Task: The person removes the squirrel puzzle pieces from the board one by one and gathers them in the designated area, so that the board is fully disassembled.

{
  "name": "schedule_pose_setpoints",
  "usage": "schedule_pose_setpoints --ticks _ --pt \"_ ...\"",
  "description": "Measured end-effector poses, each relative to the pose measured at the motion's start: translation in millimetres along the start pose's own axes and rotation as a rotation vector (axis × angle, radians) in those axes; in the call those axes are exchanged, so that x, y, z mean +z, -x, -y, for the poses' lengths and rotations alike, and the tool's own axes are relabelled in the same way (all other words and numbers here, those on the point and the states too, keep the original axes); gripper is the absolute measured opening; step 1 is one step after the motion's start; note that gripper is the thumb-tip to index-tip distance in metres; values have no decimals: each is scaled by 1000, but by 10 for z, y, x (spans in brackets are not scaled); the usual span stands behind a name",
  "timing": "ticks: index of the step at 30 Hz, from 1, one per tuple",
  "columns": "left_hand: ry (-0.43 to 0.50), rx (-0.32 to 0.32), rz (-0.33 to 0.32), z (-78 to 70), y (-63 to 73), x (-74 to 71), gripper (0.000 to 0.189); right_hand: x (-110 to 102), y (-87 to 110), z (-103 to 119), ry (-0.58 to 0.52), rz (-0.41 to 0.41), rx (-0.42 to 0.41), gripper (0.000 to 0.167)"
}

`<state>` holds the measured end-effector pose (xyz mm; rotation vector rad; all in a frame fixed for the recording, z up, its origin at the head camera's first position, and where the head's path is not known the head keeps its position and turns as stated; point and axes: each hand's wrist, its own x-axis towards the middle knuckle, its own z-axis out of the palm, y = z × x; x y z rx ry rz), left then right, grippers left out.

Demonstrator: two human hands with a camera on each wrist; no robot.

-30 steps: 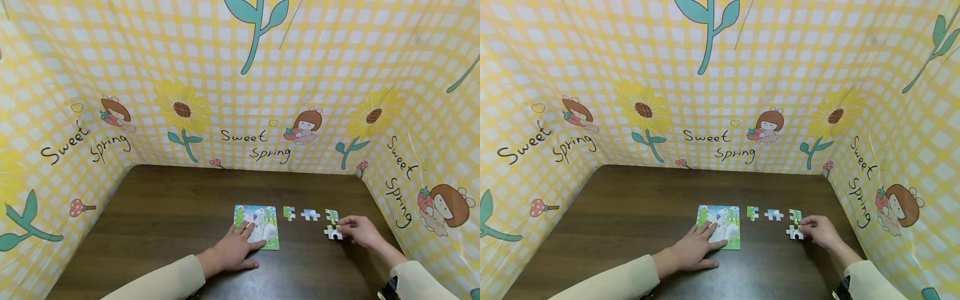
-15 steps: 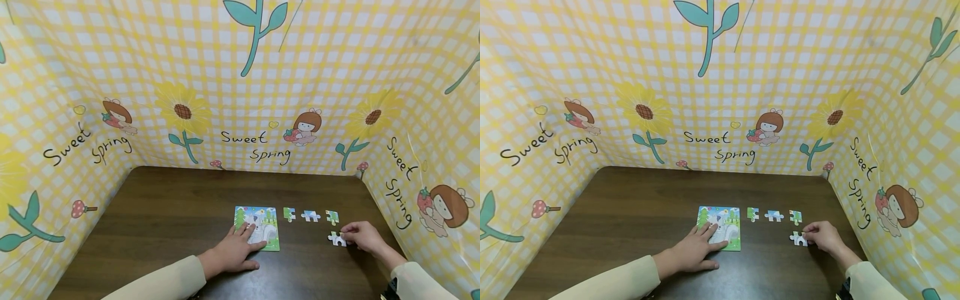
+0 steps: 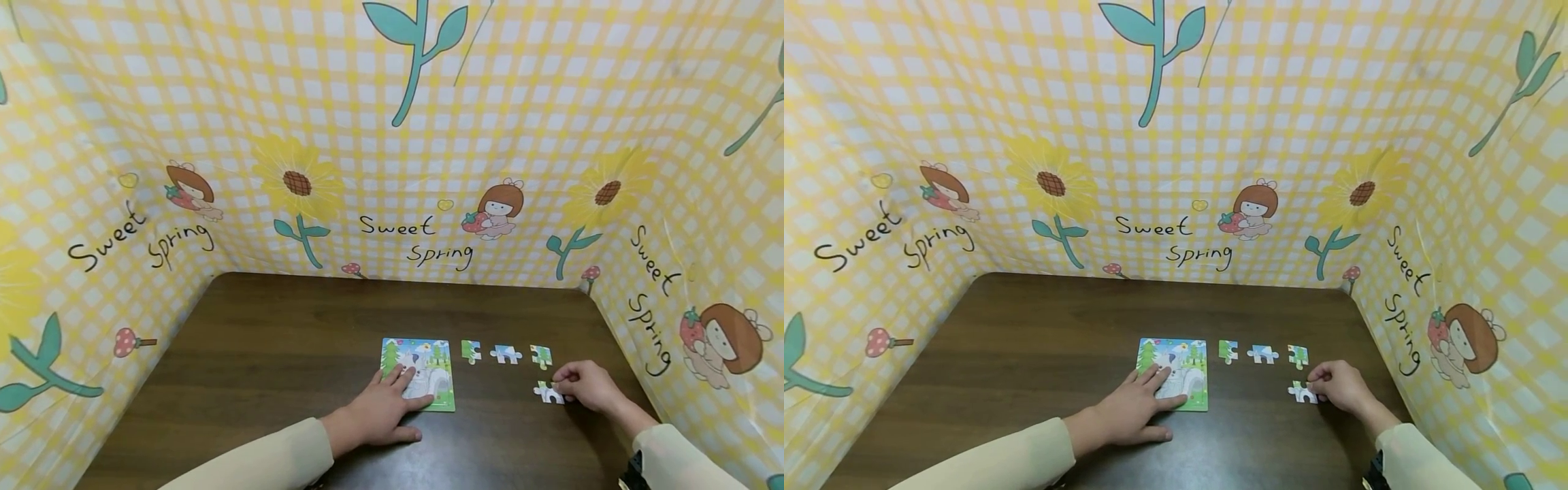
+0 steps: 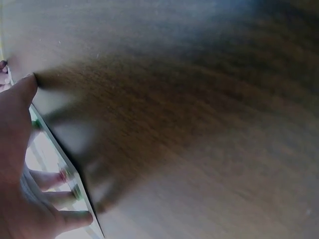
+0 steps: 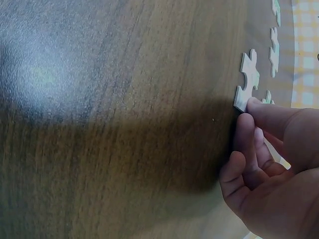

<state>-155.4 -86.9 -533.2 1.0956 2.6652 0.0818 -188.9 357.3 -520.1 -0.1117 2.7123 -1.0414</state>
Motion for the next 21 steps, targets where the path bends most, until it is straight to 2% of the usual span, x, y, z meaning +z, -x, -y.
schedule_pose_setpoints --ticks 10,13,17,21 --pt "-42 18 -46 38 10 42 66 8 4 33 25 -1 -5 6" --pt "-48 30 -42 50 16 38 66 14 1 66 45 -6 23 6" --pt "-32 43 -40 63 40 29 67 17 -28 179 59 -3 32 10" --pt "-21 58 -47 75 66 7 68 46 -81 382 35 20 -4 11"
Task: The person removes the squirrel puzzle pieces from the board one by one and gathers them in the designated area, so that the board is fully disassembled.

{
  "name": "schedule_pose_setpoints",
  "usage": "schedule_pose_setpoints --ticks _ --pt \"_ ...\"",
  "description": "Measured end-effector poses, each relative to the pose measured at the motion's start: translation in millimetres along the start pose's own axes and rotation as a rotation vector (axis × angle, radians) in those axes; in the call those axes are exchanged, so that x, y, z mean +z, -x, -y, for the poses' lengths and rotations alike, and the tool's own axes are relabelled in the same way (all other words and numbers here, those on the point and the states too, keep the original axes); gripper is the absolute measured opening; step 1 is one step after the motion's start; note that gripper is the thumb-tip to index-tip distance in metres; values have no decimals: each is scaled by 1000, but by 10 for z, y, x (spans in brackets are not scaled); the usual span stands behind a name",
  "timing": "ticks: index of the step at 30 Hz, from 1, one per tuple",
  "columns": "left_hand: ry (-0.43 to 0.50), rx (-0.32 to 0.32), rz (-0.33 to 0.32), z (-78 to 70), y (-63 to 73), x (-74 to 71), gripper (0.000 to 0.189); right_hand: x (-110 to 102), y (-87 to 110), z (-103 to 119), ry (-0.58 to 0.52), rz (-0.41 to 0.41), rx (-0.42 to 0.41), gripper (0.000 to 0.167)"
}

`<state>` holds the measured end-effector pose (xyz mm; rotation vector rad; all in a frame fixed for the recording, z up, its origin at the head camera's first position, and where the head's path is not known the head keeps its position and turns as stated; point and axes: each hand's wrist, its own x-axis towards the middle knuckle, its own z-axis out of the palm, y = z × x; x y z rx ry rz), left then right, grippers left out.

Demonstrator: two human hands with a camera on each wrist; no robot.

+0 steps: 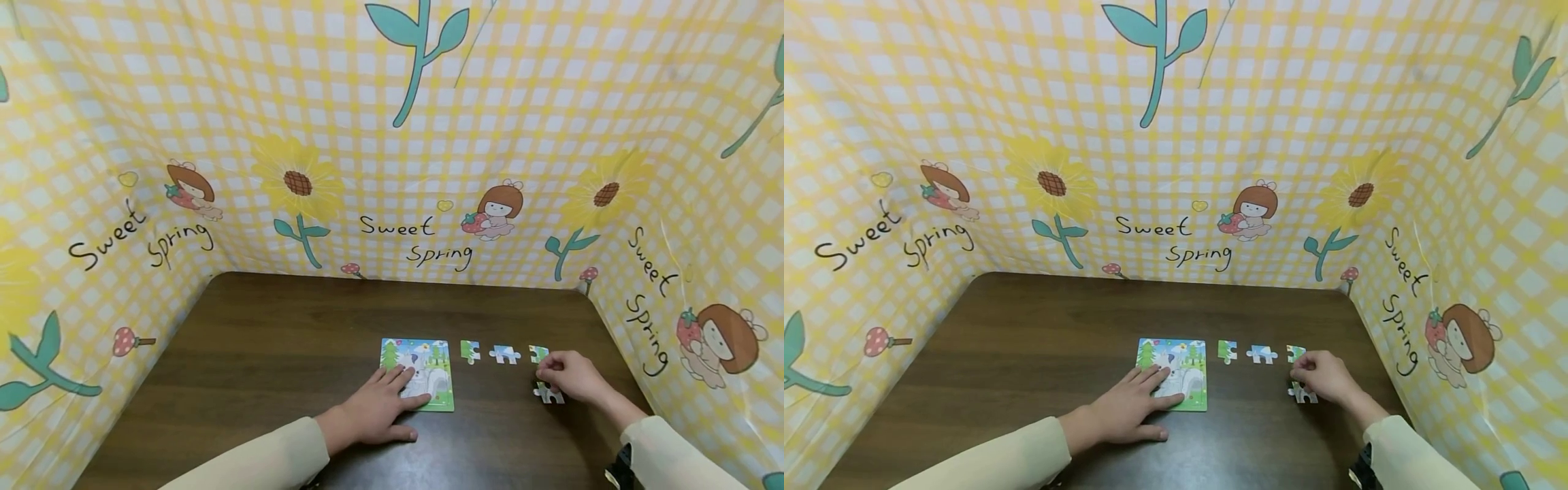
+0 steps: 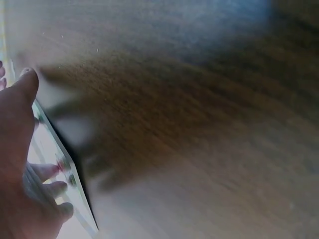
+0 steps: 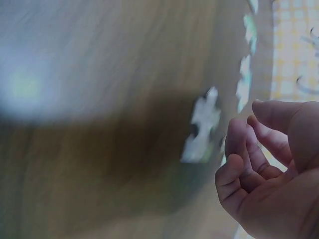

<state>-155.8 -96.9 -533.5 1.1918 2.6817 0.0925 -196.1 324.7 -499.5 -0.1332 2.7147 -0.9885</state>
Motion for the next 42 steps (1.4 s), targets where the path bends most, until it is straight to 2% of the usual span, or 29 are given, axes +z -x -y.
schedule_pose_setpoints --ticks 6,14,18,24,30,35,42 --pt "-7 0 -24 29 51 -22 68 139 -159 386 -38 32 -77 11" --pt "47 -42 -4 82 156 3 69 477 -391 809 -85 123 -165 14" --pt "58 -49 0 108 187 12 70 680 -491 1003 -77 156 -218 14" --pt "56 -55 -2 116 228 27 71 935 -576 1267 -33 158 -304 14" --pt "73 -64 -3 95 249 35 71 1103 -629 1387 -16 200 -337 17" --pt "63 -74 4 75 249 49 71 1185 -647 1414 29 202 -384 19" --pt "43 -69 -6 57 243 47 71 1239 -658 1452 44 193 -357 22"
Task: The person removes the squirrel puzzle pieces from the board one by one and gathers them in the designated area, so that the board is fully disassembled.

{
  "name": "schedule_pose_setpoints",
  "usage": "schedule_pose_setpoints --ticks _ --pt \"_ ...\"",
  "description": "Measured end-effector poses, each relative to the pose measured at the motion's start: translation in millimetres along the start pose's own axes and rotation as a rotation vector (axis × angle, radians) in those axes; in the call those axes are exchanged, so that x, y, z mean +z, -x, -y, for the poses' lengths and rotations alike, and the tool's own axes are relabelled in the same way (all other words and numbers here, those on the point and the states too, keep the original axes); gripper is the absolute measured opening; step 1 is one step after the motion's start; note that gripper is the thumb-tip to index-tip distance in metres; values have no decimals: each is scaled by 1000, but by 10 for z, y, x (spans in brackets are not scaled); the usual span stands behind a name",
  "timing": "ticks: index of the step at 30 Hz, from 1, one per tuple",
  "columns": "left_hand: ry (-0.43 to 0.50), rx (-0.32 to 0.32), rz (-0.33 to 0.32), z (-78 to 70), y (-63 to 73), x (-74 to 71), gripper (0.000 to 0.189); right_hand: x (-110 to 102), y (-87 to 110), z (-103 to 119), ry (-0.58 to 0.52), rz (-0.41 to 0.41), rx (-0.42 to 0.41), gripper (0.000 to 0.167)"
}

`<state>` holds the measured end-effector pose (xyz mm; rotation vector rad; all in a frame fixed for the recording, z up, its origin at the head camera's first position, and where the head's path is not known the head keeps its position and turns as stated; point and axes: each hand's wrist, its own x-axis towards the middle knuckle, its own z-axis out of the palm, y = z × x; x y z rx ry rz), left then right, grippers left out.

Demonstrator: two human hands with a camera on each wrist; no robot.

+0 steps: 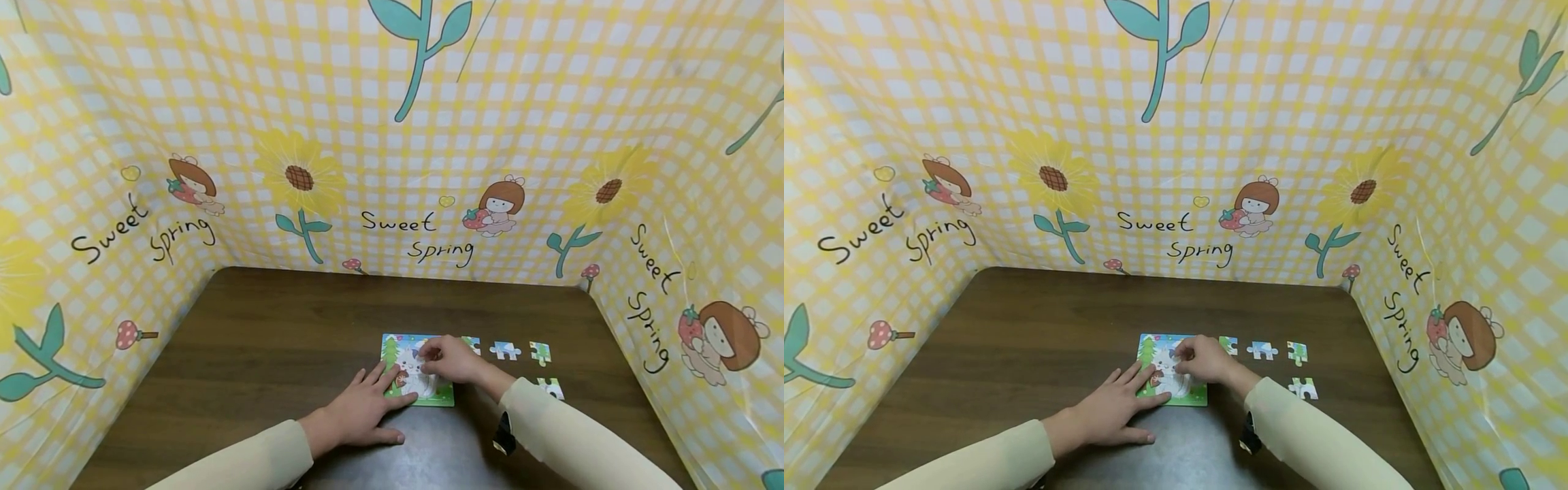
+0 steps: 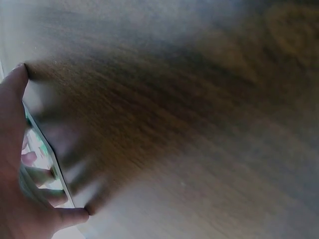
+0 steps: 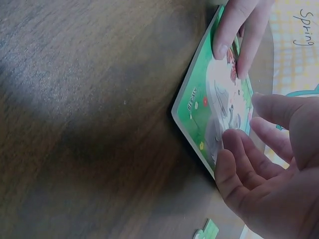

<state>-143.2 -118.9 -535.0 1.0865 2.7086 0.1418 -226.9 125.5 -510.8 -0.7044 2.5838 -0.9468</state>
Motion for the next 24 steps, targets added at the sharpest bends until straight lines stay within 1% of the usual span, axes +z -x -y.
schedule_pose_setpoints --ticks 7,17,22,24 --pt "0 -3 13 2 -10 2 71 55 -51 8 7 -20 23 23" --pt "-31 -25 51 -35 -20 -56 72 91 -99 22 14 -37 37 24" --pt "-64 -24 45 -35 -38 -36 73 89 -126 24 10 -44 61 30" --pt "-62 -25 45 -36 -44 -30 73 83 -133 33 2 -44 71 30"
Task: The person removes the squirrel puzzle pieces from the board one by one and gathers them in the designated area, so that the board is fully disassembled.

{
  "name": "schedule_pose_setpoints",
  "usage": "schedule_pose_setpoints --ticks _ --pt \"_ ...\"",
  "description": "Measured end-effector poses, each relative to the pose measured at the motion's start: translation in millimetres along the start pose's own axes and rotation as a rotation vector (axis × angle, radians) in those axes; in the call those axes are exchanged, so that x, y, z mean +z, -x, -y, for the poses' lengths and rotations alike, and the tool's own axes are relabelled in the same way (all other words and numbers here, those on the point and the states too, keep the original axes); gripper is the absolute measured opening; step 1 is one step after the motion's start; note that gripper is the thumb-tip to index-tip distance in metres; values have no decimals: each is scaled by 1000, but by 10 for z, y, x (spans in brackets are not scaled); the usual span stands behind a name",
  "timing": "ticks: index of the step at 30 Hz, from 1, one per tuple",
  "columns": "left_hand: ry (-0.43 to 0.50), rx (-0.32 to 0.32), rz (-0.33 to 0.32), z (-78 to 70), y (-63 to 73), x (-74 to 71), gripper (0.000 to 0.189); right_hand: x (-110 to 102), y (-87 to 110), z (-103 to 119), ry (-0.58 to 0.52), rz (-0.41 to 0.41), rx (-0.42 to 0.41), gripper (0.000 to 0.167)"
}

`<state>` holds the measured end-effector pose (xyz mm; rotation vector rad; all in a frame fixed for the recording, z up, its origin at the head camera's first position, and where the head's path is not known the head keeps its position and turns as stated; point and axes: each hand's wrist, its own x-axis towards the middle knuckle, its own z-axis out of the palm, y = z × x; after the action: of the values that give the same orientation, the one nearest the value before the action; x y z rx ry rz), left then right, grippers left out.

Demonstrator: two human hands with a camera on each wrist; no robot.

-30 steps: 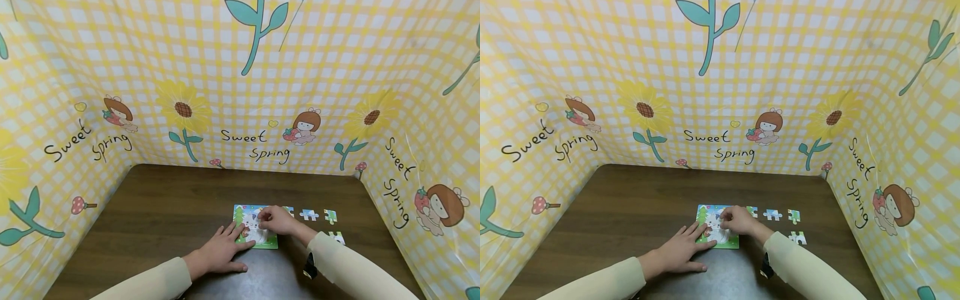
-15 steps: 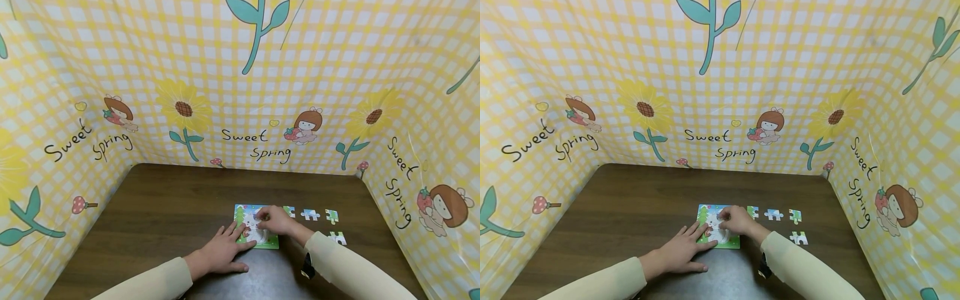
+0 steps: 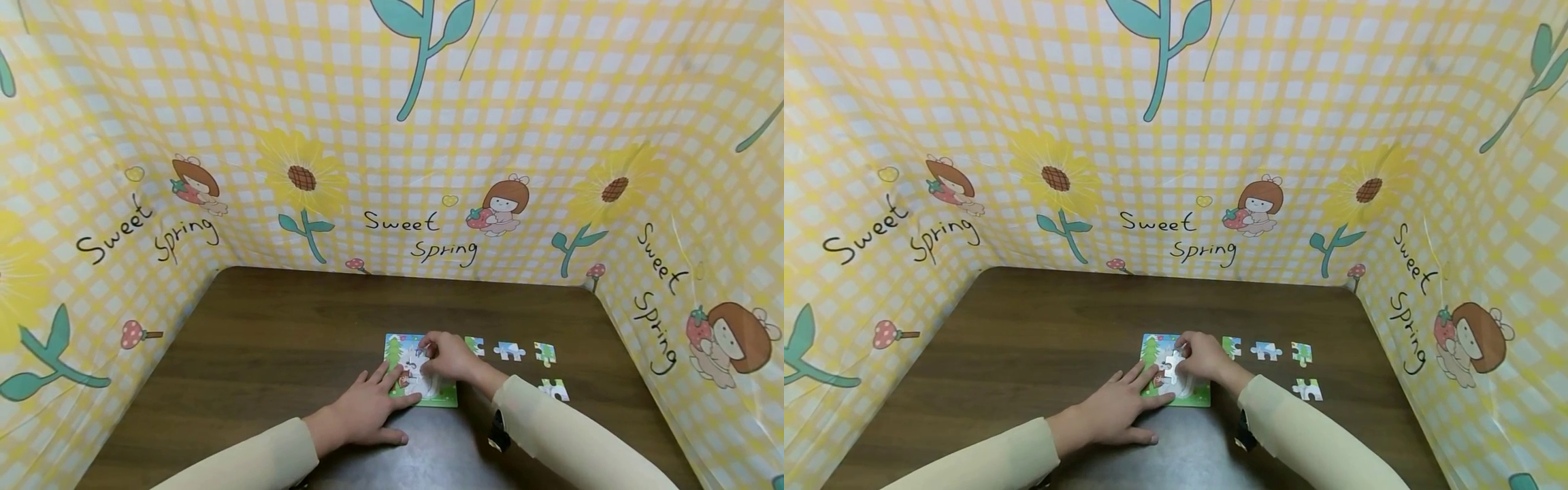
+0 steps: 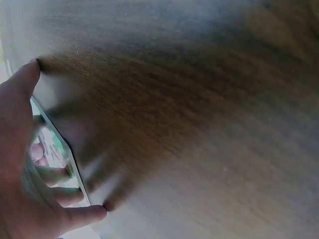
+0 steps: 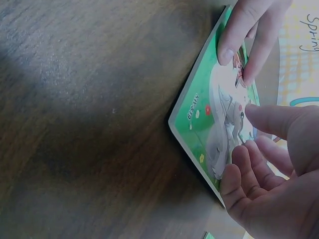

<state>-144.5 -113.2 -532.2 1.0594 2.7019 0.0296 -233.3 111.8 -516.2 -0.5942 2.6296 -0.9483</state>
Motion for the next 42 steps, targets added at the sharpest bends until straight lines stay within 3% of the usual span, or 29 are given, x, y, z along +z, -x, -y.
schedule_pose_setpoints --ticks 15,23,32,37,42 --pt "41 -8 34 -12 11 -66 72 -5 -58 46 -39 -23 -6 12" --pt "27 -11 35 -18 -2 -44 73 -97 -29 16 -211 -13 32 9" --pt "35 -15 43 10 -20 -18 74 -402 155 -173 -296 4 71 13" --pt "35 -17 51 -1 -17 -41 74 -589 328 -358 -258 -15 99 11" --pt "46 -15 44 -23 -1 -58 74 -763 522 -567 -218 -17 67 9"
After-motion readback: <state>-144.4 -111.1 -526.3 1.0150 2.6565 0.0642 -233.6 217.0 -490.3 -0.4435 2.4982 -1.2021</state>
